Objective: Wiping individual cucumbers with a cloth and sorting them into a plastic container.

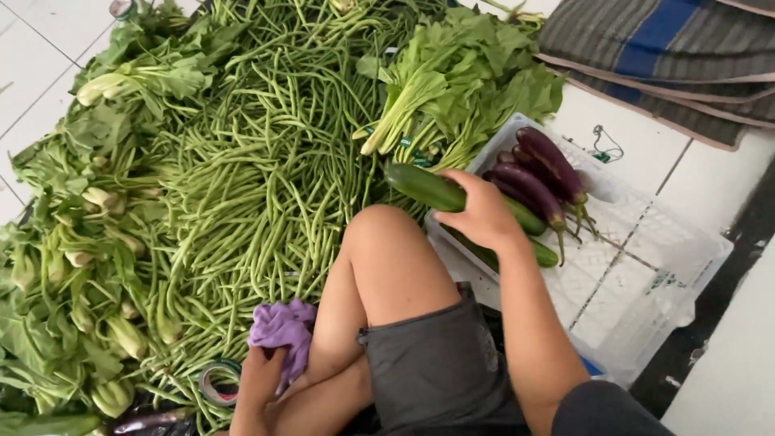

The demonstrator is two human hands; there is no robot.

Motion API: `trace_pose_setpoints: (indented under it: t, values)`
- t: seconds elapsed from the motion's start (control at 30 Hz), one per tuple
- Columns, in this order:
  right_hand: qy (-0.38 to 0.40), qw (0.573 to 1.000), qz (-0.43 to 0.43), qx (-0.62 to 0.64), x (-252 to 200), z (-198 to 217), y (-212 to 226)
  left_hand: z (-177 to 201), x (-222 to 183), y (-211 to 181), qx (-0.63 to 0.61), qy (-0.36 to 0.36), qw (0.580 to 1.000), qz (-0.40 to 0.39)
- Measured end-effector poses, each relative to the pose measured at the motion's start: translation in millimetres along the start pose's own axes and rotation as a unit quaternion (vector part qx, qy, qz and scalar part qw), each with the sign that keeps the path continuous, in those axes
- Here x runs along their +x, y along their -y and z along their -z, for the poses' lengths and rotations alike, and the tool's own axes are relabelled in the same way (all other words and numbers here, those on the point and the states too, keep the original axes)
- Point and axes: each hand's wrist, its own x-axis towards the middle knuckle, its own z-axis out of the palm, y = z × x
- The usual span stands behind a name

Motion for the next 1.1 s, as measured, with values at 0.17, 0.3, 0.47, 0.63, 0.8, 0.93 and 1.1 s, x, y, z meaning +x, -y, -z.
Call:
trace_pose_setpoints:
  t: [0.17, 0.3, 0.47, 0.63, 0.8, 0.93, 1.1]
  values:
    - [-0.021, 0.991, -0.07, -0.113, -14, 26, -88, 2, -1, -6, -0.003, -0.011, 1.0, -0.004]
    - [0.01, 0.984, -0.099, -0.147, -15, 22, -128, 4, -4, -8, -0.019, -0.02, 0.999, -0.016]
    - [0.017, 0.987, -0.093, -0.131, -7, 14, -106, -4, -6, -12, -0.04, -0.053, 0.997, -0.031]
    - [-0.018, 0.998, 0.057, 0.036, 0, -24, -23, 27, -34, -66, -0.099, -0.216, 0.962, -0.132]
    - [0.163, 0.97, 0.134, 0.122, -1, -88, 89, 35, -39, -69, -0.343, -0.235, 0.904, -0.098]
    - [0.401, 0.897, 0.171, 0.073, -32, -162, 179, 47, -31, -65, -0.444, -0.234, 0.861, -0.082]
    - [0.494, 0.804, 0.242, -0.225, -57, -327, 136, 68, -39, -58, -0.679, -0.19, 0.709, -0.023]
